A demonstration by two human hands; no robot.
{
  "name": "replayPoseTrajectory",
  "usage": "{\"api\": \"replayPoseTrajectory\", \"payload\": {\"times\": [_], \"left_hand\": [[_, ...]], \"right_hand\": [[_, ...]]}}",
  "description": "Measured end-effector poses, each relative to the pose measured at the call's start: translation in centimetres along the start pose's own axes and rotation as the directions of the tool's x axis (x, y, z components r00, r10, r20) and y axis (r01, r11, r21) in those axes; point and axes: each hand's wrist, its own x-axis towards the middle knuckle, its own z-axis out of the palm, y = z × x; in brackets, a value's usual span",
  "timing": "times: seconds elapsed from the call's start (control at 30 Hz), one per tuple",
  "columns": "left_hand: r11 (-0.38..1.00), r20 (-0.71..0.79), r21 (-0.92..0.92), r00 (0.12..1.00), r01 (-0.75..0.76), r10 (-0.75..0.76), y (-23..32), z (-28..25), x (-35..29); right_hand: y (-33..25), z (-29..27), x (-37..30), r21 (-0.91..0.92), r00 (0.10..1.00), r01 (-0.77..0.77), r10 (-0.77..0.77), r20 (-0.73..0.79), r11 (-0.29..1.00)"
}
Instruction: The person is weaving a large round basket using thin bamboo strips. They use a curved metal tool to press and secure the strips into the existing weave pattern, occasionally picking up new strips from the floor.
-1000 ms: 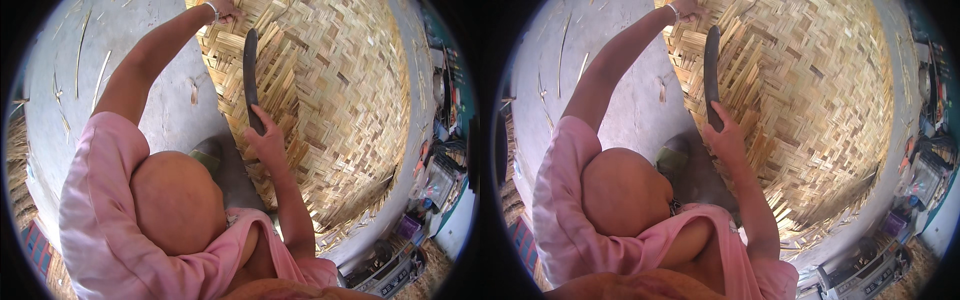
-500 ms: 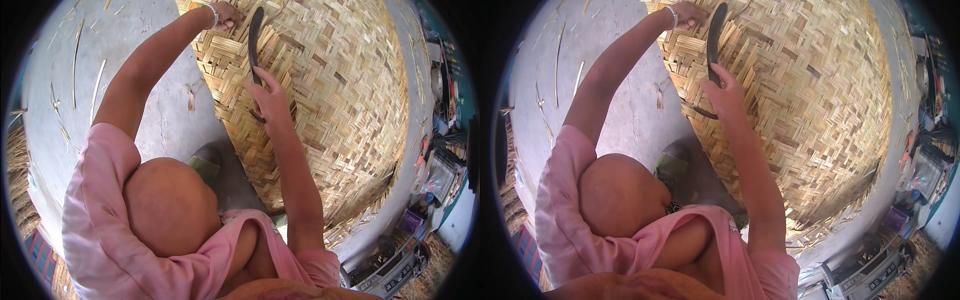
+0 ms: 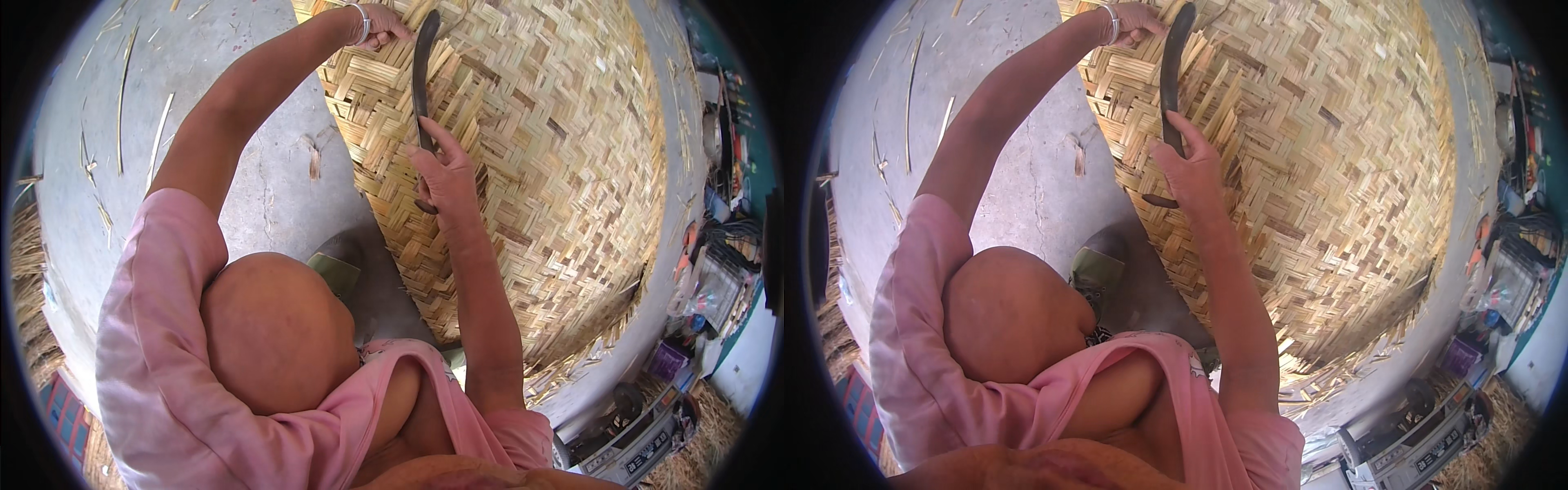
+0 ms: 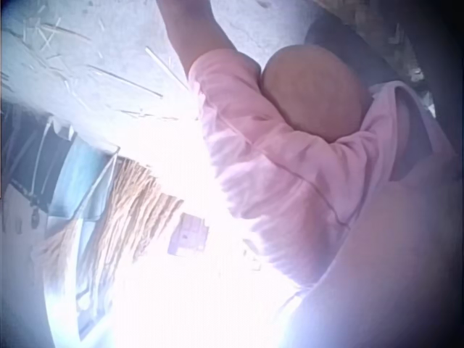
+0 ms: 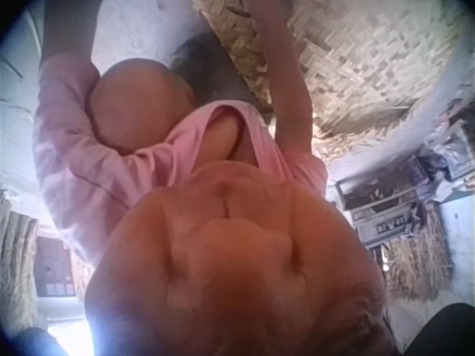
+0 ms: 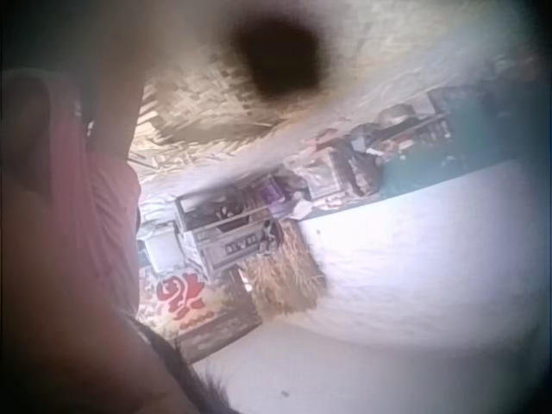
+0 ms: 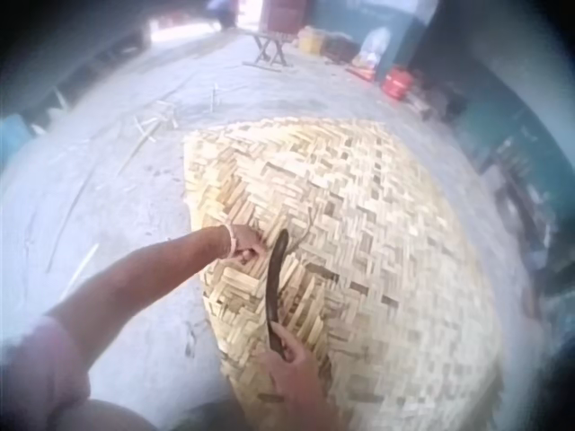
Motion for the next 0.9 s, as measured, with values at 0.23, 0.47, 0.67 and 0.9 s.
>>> {"api": "replayPoseTrajectory", "payload": {"times": [0.23,0.47,0.67,0.9], "left_hand": [[0.994,-0.338,0.023,0.935,-0.104,0.106,0.3,0.7,-5.4],[0.981,-0.307,-0.161,0.950,-0.112,0.058,-0.1,0.7,-6.8],[0.940,-0.285,-0.337,0.957,-0.046,-0.055,0.3,0.5,-5.8],[0.951,-0.315,-0.305,0.948,-0.053,-0.048,2.1,2.1,-6.3]], "right_hand": [[-1.1,0.0,1.6,-0.271,1.000,0.001,-0.005,-0.011,0.962],[-2.0,0.7,6.1,-0.460,0.997,-0.021,0.050,0.052,0.888],[-3.8,1.3,7.5,-0.528,0.997,-0.014,0.055,0.063,0.849],[-2.3,3.6,10.5,-0.850,0.981,0.072,-0.190,-0.034,0.522]]}}
